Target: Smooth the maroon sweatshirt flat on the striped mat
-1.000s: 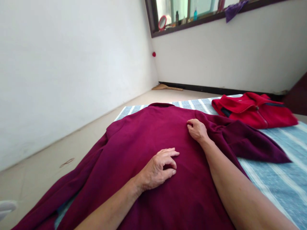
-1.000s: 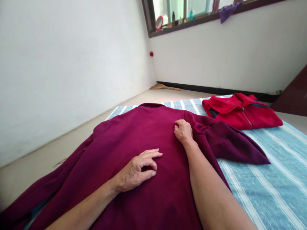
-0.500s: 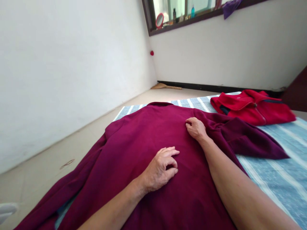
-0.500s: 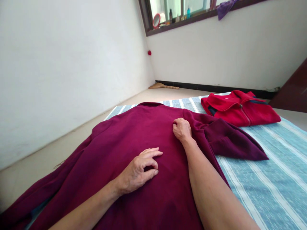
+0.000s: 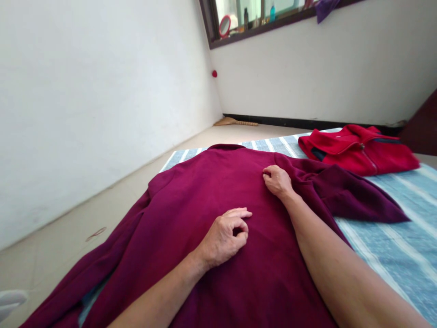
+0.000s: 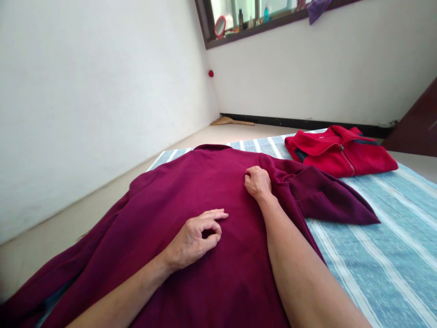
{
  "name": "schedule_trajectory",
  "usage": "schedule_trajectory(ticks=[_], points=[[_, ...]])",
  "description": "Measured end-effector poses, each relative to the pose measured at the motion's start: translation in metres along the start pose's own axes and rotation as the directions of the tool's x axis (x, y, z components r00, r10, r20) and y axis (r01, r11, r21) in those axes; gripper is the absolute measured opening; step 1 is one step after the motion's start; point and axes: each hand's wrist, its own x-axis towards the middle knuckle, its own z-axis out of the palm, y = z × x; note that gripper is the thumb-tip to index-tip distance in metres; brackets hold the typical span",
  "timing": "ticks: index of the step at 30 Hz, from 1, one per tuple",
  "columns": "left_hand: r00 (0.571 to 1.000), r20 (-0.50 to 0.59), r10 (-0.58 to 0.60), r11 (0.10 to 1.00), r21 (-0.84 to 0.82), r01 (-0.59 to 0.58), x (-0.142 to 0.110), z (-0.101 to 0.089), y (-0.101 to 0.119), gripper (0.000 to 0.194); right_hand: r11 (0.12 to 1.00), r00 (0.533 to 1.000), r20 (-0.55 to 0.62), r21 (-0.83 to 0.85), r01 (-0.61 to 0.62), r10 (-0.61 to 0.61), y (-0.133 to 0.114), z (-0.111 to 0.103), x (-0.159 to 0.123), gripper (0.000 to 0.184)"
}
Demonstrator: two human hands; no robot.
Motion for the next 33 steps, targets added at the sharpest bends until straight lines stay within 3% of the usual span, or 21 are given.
schedule_trajectory(ticks=[8, 13, 22, 33], points=[[0.999, 0.043, -0.013, 1.000, -0.007, 0.013, 0.0013, -0.0049, 0.0049, 0.015, 1.000, 1.000, 0.007, -0.007, 0.005, -0.005, -0.0002, -0.0013, 0.0000, 0.024], [0.998, 0.067, 0.019, 0.999, 0.039, -0.021, 0.0000, -0.0046, 0.0054, 0.004, 1.000, 1.000, 0.009, -0.013, 0.004, -0.004, -0.0001, -0.0011, 0.0002, 0.024], [0.997, 0.050, 0.055, 0.998, 0.039, -0.057, -0.0004, -0.0027, 0.0004, 0.014, 1.000, 1.000, 0.012, -0.015, 0.018, -0.017, -0.0002, -0.0022, 0.0001, 0.025], [0.995, 0.077, 0.066, 0.995, 0.067, -0.071, -0.0006, -0.0029, 0.0012, 0.007, 1.000, 1.000, 0.008, -0.016, 0.013, -0.012, -0.0007, -0.0017, 0.0000, 0.024]])
